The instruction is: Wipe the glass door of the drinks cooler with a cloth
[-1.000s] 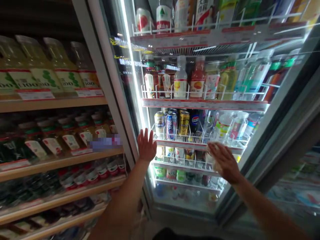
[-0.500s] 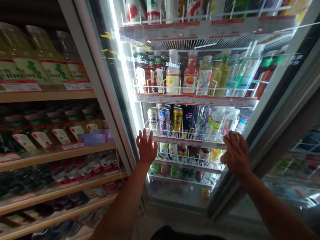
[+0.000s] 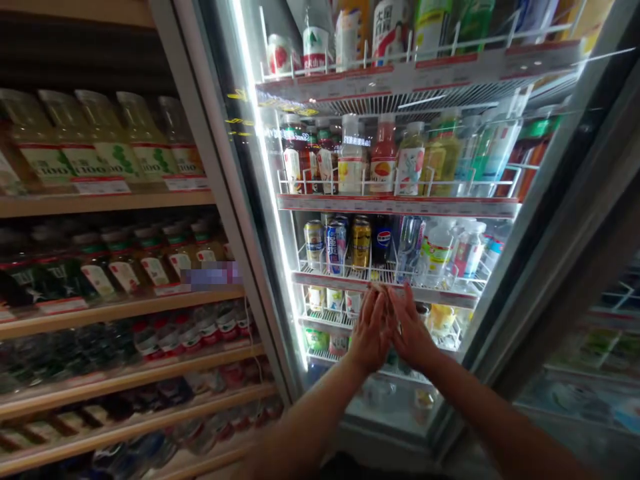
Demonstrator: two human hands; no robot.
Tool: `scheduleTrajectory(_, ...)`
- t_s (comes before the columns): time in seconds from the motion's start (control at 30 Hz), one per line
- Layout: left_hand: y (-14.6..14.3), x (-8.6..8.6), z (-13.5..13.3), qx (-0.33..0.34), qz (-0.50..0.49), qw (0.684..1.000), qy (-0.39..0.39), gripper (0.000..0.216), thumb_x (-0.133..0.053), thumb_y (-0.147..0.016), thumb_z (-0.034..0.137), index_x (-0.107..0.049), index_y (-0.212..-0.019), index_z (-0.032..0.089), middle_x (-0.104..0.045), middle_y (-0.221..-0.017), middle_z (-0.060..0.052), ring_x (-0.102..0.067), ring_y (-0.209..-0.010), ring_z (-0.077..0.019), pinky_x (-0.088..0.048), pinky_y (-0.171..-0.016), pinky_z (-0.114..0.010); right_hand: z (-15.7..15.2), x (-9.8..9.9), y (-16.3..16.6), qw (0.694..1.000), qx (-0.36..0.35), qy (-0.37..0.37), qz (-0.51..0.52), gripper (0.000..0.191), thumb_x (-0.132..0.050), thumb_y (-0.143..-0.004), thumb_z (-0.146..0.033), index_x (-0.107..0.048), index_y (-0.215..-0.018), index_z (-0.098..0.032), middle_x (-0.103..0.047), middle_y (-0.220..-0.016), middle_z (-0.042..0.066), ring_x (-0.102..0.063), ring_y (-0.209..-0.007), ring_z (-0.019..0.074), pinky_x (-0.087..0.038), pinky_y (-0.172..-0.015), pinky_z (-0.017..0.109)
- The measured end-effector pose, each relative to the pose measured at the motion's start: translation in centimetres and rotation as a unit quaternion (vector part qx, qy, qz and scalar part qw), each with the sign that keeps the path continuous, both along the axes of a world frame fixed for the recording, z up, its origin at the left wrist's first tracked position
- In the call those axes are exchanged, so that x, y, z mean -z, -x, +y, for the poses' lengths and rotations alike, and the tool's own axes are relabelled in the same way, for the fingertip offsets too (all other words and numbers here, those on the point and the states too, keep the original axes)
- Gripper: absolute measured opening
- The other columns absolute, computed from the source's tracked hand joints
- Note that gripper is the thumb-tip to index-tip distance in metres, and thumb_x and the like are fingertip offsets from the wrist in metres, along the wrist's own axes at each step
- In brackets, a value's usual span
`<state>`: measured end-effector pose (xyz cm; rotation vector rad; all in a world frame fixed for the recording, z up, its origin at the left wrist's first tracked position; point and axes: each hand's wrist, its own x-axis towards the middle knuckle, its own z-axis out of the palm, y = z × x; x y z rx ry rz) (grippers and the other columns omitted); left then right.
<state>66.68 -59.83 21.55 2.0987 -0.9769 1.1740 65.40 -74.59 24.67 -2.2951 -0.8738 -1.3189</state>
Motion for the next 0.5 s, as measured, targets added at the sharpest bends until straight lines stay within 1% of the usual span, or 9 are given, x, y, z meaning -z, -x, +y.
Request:
scheduleTrajectory(0.07, -0.5, 0.1, 0.2, -0.025, -0.016, 0.999, -0.042, 0.066, -0.037, -0.101, 0.039, -0.016, -0.159, 0.016, -0.034, -0.159, -0.018, -0.019, -0.153, -0.0290, -0.039, -0.117, -0.052, -2.1, -1.1, -0.2, 0.997, 0.048, 0.021, -0.053, 0.072, -0.046, -0.095, -0.016, -0.014, -0.160, -0.024, -0.020, -0.165, 0.012, -0.029, -0.149, 0.0277, -0.039, -0.117, 0.048)
scheduleTrajectory(0.13, -1.3, -0.2, 0.6, -0.050, -0.055, 0.995, -0.068, 0.062, -0.048, -0.098, 0.036, -0.029, -0.154, 0.018, -0.045, -0.152, -0.017, -0.024, -0.152, -0.0286, -0.041, -0.117, -0.050, -4.1, -2.0, -0.8, 0.987, 0.118, 0.045, -0.094, 0.072, -0.052, -0.095, -0.019, -0.020, -0.159, -0.025, -0.031, -0.161, 0.011, -0.031, -0.149, 0.0275, -0.026, -0.122, 0.051)
scheduleTrajectory(0.17, -1.8, -0.7, 0.9, -0.063, -0.079, 0.992, -0.070, 0.058, -0.051, -0.097, 0.032, -0.035, -0.152, 0.018, -0.051, -0.148, -0.015, -0.026, -0.151, -0.0279, -0.041, -0.117, -0.048, -4.9, -2.3, -1.2, 0.981, 0.153, 0.055, -0.107, 0.072, -0.054, -0.095, -0.021, -0.021, -0.159, -0.025, -0.036, -0.159, 0.011, -0.031, -0.149, 0.0267, -0.020, -0.124, 0.051)
scheduleTrajectory(0.23, -3.1, -2.3, 1.9, -0.088, -0.126, 0.987, -0.055, 0.050, -0.053, -0.097, 0.024, -0.043, -0.146, 0.019, -0.058, -0.141, -0.012, -0.030, -0.150, -0.0264, -0.039, -0.118, -0.046, -6.1, -2.6, -2.1, 0.969, 0.199, 0.074, -0.124, 0.072, -0.056, -0.095, -0.025, -0.022, -0.158, -0.024, -0.041, -0.156, 0.010, -0.028, -0.150, 0.0242, -0.010, -0.126, 0.047)
scheduleTrajectory(0.3, -4.5, -4.3, 3.3, -0.120, -0.156, 0.980, -0.029, 0.047, -0.051, -0.097, 0.017, -0.046, -0.143, 0.021, -0.060, -0.139, -0.010, -0.031, -0.149, -0.0257, -0.036, -0.120, -0.048, -6.6, -2.5, -2.8, 0.962, 0.215, 0.092, -0.142, 0.071, -0.056, -0.096, -0.027, -0.022, -0.158, -0.022, -0.042, -0.154, 0.010, -0.027, -0.150, 0.0226, -0.007, -0.126, 0.044)
scheduleTrajectory(0.37, -5.7, -5.5, 5.2, -0.164, -0.172, 0.971, 0.014, 0.049, -0.048, -0.097, 0.013, -0.045, -0.145, 0.022, -0.058, -0.141, -0.011, -0.030, -0.150, -0.0255, -0.033, -0.121, -0.050, -6.6, -2.2, -3.1, 0.958, 0.224, 0.098, -0.151, 0.070, -0.055, -0.096, -0.028, -0.023, -0.158, -0.020, -0.042, -0.154, 0.011, -0.029, -0.149, 0.0231, -0.006, -0.126, 0.043)
scheduleTrajectory(0.4, -6.2, -5.4, 6.2, -0.187, -0.180, 0.965, 0.038, 0.050, -0.047, -0.097, 0.012, -0.044, -0.146, 0.022, -0.057, -0.142, -0.012, -0.029, -0.150, -0.0257, -0.032, -0.121, -0.052, -6.6, -2.1, -3.2, 0.957, 0.227, 0.098, -0.154, 0.070, -0.055, -0.096, -0.028, -0.023, -0.158, -0.020, -0.042, -0.154, 0.011, -0.030, -0.149, 0.0236, -0.006, -0.126, 0.044)
scheduleTrajectory(0.43, -6.5, -4.8, 7.1, -0.209, -0.186, 0.958, 0.057, 0.051, -0.046, -0.097, 0.012, -0.042, -0.148, 0.022, -0.055, -0.144, -0.013, -0.027, -0.151, -0.0264, -0.032, -0.121, -0.053, -6.5, -2.0, -3.2, 0.956, 0.229, 0.099, -0.157, 0.069, -0.054, -0.096, -0.028, -0.023, -0.158, -0.020, -0.041, -0.154, 0.011, -0.031, -0.149, 0.0239, -0.007, -0.126, 0.044)
scheduleTrajectory(0.5, -6.6, -2.4, 8.7, -0.240, -0.188, 0.950, 0.072, 0.054, -0.047, -0.098, 0.014, -0.038, -0.151, 0.021, -0.050, -0.149, -0.015, -0.023, -0.152, -0.0279, -0.035, -0.120, -0.053, -6.4, -1.9, -3.1, 0.954, 0.234, 0.101, -0.161, 0.069, -0.054, -0.096, -0.029, -0.023, -0.158, -0.019, -0.041, -0.154, 0.011, -0.032, -0.148, 0.0244, -0.007, -0.126, 0.044)
